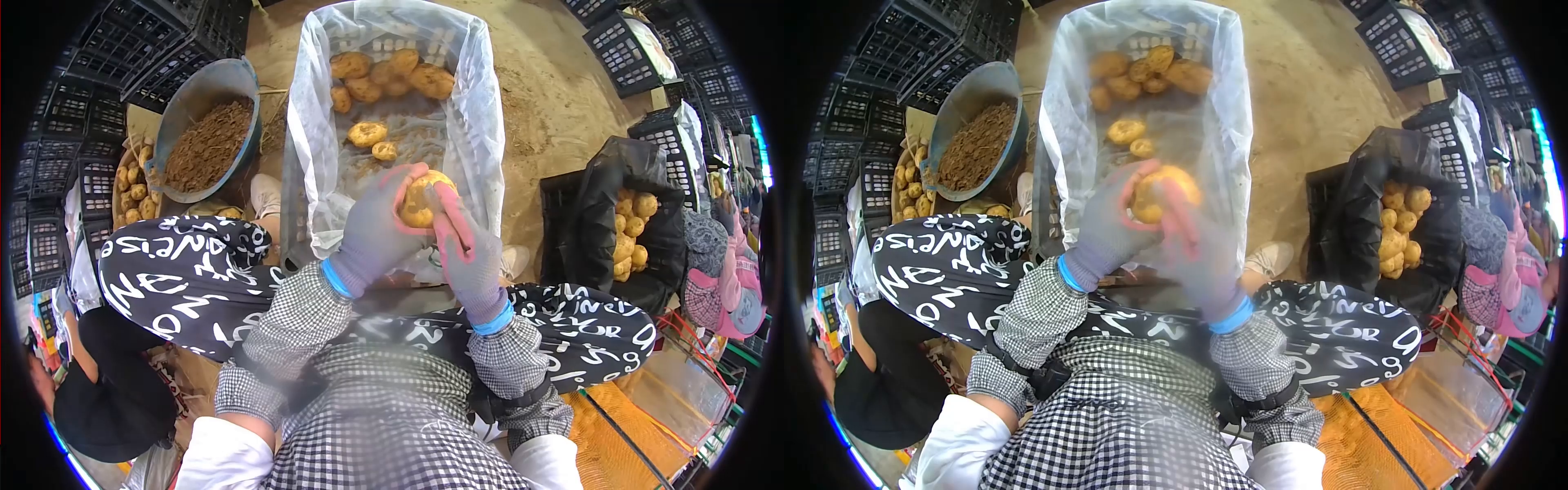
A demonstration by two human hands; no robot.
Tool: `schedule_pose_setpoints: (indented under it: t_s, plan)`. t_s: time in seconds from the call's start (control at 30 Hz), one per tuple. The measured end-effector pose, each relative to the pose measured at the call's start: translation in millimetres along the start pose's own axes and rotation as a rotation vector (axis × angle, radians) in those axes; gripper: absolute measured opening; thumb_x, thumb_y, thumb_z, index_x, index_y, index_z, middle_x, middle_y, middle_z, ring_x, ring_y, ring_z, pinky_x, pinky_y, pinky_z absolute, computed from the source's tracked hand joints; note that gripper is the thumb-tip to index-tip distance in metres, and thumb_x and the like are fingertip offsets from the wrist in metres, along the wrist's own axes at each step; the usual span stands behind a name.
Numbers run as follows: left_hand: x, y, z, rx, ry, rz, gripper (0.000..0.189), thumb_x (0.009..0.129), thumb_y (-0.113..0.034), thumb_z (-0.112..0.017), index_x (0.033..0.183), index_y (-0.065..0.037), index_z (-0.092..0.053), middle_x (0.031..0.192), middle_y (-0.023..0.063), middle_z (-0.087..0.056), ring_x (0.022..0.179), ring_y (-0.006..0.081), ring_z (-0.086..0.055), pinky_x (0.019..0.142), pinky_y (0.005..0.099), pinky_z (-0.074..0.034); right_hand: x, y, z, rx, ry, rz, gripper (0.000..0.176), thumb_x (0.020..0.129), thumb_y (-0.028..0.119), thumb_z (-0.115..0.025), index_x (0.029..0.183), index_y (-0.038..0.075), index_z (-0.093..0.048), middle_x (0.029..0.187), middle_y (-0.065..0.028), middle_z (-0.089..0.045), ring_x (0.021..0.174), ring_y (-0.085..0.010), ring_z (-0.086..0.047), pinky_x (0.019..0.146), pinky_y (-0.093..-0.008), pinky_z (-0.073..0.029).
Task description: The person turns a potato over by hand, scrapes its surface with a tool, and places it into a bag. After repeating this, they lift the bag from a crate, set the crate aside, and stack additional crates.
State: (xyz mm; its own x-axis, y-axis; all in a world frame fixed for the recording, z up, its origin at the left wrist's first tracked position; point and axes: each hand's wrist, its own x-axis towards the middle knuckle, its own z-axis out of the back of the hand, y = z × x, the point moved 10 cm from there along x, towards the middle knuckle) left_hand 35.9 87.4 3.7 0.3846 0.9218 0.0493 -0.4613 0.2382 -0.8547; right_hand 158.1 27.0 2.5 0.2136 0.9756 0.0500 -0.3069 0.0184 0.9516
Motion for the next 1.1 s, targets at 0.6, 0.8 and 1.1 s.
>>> schedule_pose_setpoints:
  t_s: [0.6, 0.8, 1.1]
  plan:
    - [-6, 10, -5, -0.010, 0.024, 0.040, 0.073, 0.061, -0.013, -0.080, 0.129, -0.010, -0.053, 0.124, 0.0155, -0.057, 0.117, 0.0314, -0.056, 0.099, 0.0365, -0.046, -5, 2, -2, 0.002, 0.040, -0.006, 0.035, 0.090, 0.002, -0.059, 0.125, 0.002, -0.061, 0.073, -0.0021, -0.058, 0.062, -0.0063, -0.050, 0.058, -0.0221, -0.044]
    - [-8, 11, -6, -0.007, 0.037, 0.053, 0.074, 0.061, -0.014, -0.082, 0.129, -0.008, -0.053, 0.126, 0.0158, -0.056, 0.119, 0.0303, -0.054, 0.101, 0.0366, -0.044, -4, -9, -5, -0.022, 0.048, 0.051, 0.035, 0.090, 0.006, -0.059, 0.126, 0.005, -0.061, 0.077, -0.0085, -0.063, 0.065, -0.0105, -0.058, 0.061, -0.0263, -0.048]
    - [-13, 20, -8, 0.000, 0.042, 0.054, 0.071, 0.064, -0.015, -0.081, 0.128, -0.004, -0.052, 0.126, 0.0152, -0.056, 0.117, 0.0303, -0.055, 0.099, 0.0363, -0.045, -5, 3, -11, -0.118, 0.120, -0.085, 0.034, 0.090, 0.009, -0.059, 0.124, 0.008, -0.063, 0.075, -0.0101, -0.066, 0.062, -0.0096, -0.063, 0.059, -0.0270, -0.052]
